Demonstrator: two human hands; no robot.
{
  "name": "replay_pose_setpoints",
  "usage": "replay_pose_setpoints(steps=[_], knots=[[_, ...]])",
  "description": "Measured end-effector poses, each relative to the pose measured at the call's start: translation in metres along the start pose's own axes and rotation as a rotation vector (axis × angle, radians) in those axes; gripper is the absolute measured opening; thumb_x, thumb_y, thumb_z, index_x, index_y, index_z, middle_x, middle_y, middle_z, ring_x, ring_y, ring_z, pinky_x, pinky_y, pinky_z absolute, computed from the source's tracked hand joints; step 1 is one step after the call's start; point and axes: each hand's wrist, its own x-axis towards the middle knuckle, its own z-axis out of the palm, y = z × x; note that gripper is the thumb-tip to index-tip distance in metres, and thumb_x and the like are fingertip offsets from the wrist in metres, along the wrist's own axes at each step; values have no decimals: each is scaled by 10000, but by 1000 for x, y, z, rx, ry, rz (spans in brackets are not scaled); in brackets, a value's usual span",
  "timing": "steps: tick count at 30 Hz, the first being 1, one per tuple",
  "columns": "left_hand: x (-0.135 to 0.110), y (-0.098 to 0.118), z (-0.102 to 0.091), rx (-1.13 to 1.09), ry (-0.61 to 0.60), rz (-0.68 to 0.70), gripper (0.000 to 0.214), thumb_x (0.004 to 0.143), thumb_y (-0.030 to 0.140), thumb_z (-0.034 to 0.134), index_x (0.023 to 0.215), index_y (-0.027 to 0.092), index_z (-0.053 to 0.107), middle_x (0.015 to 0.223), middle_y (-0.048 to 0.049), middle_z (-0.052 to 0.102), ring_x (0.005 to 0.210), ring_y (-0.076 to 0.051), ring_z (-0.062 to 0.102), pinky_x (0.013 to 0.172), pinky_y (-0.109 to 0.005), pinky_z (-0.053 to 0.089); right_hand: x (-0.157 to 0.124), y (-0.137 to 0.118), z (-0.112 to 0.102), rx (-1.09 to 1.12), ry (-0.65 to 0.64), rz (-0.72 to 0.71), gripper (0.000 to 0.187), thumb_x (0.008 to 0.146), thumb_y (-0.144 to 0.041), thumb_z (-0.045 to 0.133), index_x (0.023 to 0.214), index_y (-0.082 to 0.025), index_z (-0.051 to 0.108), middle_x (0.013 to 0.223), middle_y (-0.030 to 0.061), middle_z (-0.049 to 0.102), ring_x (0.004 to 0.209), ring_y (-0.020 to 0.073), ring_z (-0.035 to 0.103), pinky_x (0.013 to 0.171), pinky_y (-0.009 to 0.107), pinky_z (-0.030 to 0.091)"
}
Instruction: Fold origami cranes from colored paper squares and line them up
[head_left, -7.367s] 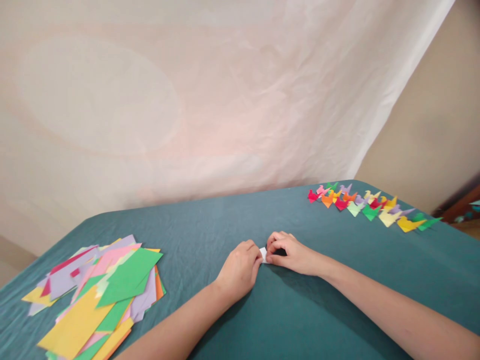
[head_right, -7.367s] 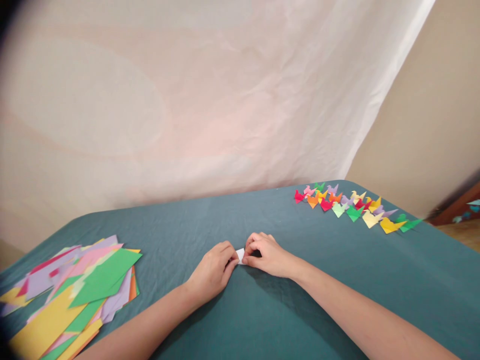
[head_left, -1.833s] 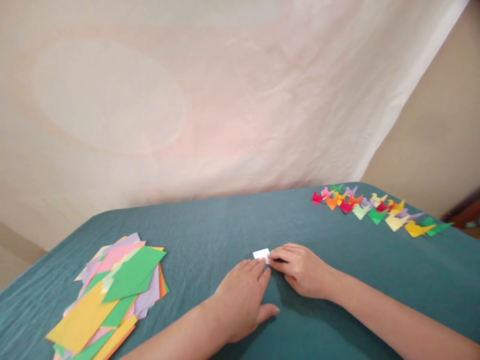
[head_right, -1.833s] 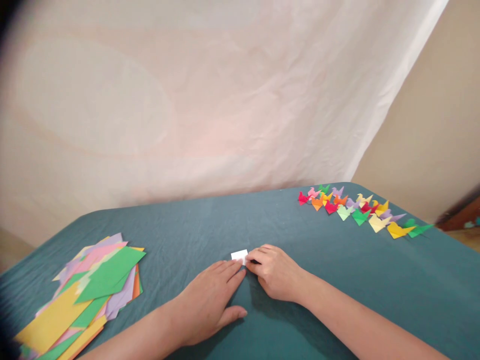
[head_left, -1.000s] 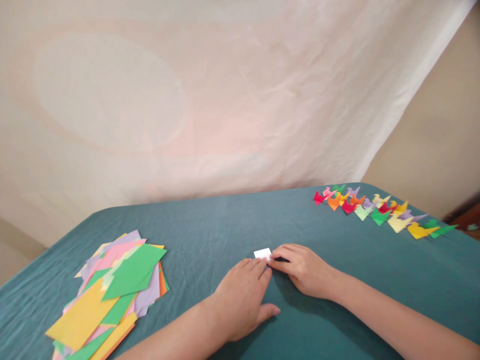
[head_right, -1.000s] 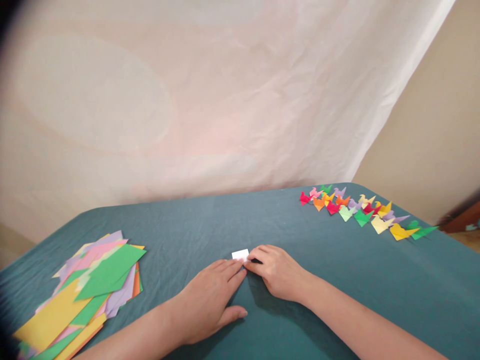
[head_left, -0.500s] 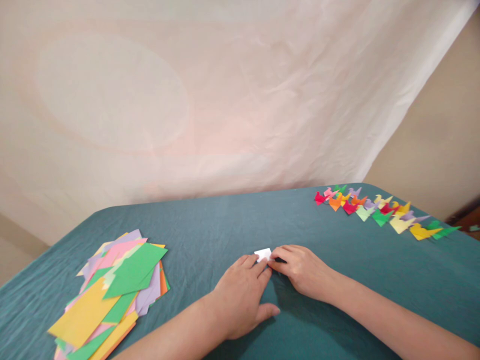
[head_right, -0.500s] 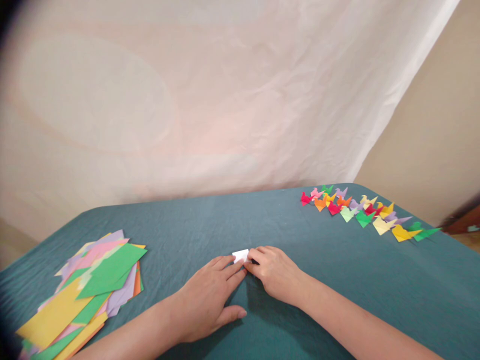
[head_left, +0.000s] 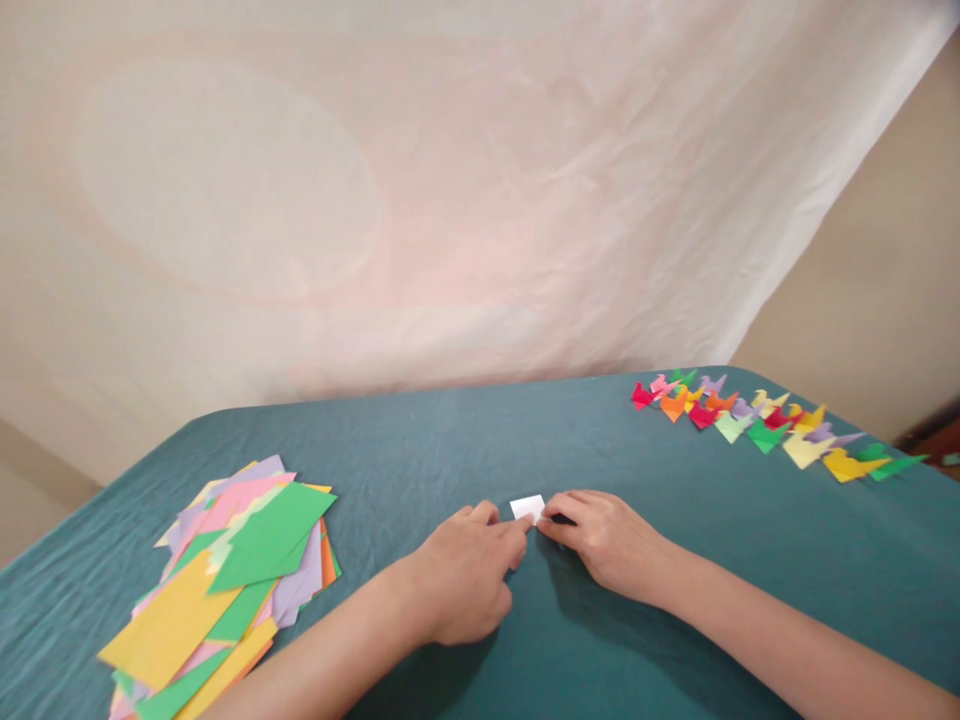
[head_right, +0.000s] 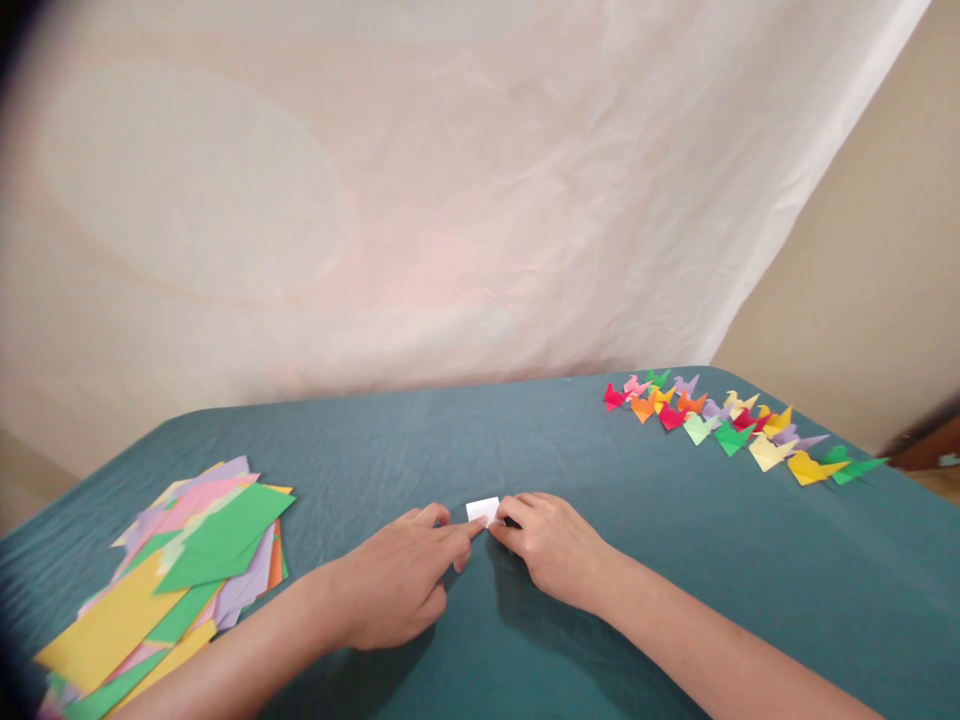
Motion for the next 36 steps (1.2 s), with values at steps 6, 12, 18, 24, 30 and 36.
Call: replay_pose_setpoints(steps=[6,12,18,24,30,36], knots=[[-3,0,-2,78,-15,2,324,649,109,455,933,180,596,1253,-64,508,943,-263,505,789,-388,408,1,0,-1,-11,-11,2,227,866,-150,473,1034,-195,619,920,74,594,851,175,547,752,308,449],[-4,-8,-1,47,-7,24,290,656,64,456,889,192,573,1000,-60,610,869,-226,526,734,-314,424,-3,1,5,23,47,7,243,867,-135,457,1037,-203,617,938,74,595,844,170,543,738,301,447],[3,-32,0,-106,10,65,353,680,13,396,927,207,559,873,-19,606,883,-167,533,785,-248,420,-1,-2,5,-15,6,20,297,874,-146,447,1140,-218,559,934,69,575,840,179,520,743,315,434],[1,-17,-5,-74,54,93,371,667,7,413,941,207,564,941,-38,592,961,-182,519,851,-288,408,3,-7,0,-45,-41,27,280,888,-171,442,1137,-228,558,900,64,552,802,177,492,689,302,417],[-3,9,6,137,52,49,287,703,69,451,962,134,554,987,-106,601,947,-240,518,827,-348,437,4,-9,-4,-30,-69,43,345,846,-103,457,1160,-214,545,917,74,542,822,180,478,695,295,406],[1,15,22,248,52,9,340,747,117,446,1072,70,531,1102,-151,565,987,-258,508,862,-406,432,6,-11,-9,-39,-131,58,363,840,-92,448,1172,-209,535,940,77,545,827,187,479,700,296,409]])
